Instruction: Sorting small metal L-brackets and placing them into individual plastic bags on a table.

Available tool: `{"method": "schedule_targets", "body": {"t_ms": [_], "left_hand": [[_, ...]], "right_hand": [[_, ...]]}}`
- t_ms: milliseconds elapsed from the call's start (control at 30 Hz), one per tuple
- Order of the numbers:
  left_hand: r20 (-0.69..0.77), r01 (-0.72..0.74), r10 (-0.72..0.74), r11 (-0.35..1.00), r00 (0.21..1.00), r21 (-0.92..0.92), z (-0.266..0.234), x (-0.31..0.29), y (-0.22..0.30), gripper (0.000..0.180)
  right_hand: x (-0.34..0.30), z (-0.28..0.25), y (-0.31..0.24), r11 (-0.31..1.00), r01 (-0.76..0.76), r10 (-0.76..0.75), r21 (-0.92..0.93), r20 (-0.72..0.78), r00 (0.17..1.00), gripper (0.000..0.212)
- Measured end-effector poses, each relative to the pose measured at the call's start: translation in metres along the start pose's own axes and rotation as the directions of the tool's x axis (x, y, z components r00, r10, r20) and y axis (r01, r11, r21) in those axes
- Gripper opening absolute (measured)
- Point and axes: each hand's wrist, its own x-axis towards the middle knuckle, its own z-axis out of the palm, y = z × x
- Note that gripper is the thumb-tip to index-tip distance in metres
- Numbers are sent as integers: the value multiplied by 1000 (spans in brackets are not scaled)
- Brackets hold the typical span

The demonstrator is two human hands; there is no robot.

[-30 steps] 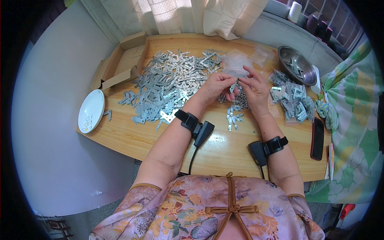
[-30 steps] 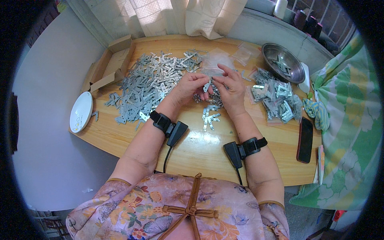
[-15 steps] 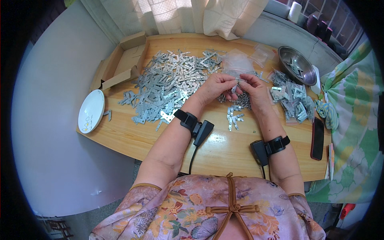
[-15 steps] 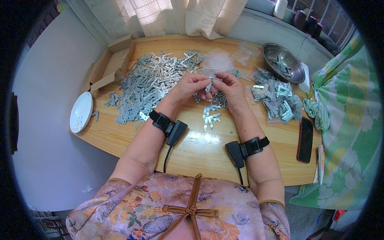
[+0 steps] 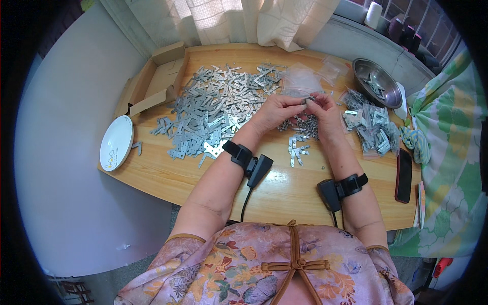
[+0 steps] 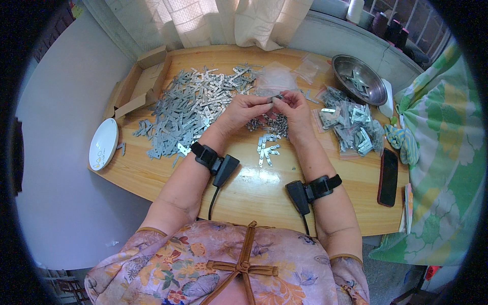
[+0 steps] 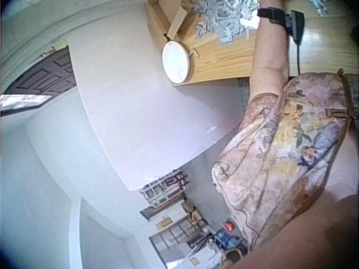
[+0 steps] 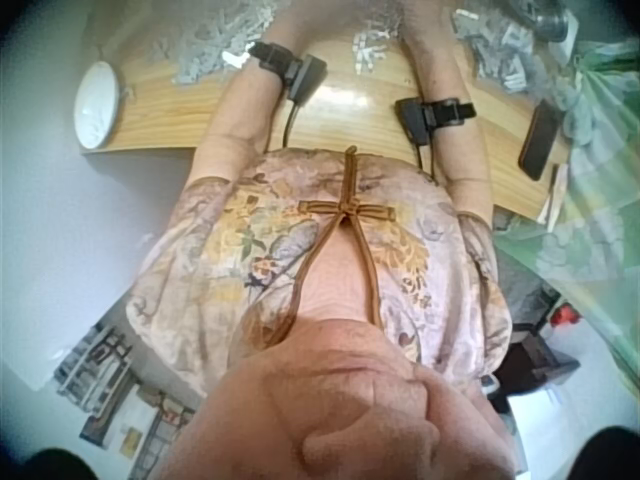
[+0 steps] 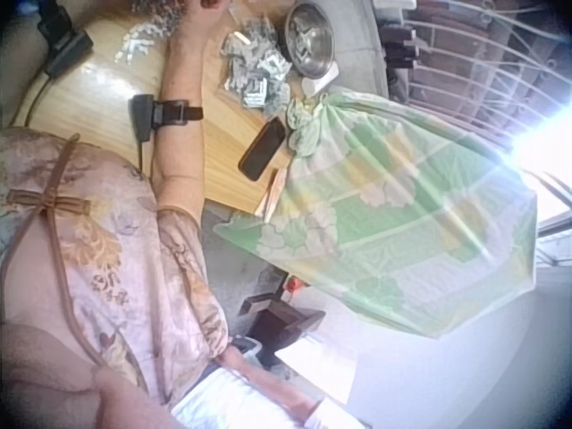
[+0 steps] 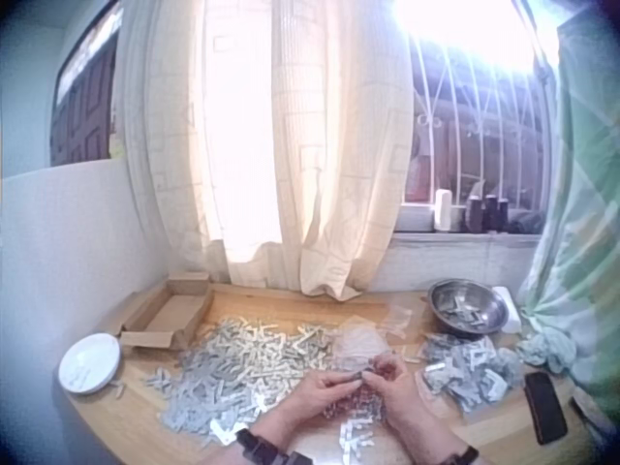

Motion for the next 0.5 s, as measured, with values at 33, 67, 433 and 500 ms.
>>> {"method": "schedule_targets", "body": {"t_ms": [33, 67, 433, 500], "left_hand": [[-29, -15, 15, 1000, 999, 8, 0, 1, -3, 23], [-58, -29, 30, 999, 998, 16, 0, 2, -4, 23], [-35, -162, 167, 979, 985, 121, 5, -1, 4, 26], [-40, -176, 185, 970, 982, 167, 5, 0, 4, 26]], "right_hand": [[1, -3, 0, 997, -60, 59, 47, 29, 998, 21], [1, -5, 0, 988, -122, 116, 93, 60, 991, 18], [2, -10, -9, 917, -362, 343, 168, 132, 930, 10], [3, -12, -8, 911, -368, 340, 188, 163, 926, 10]]}}
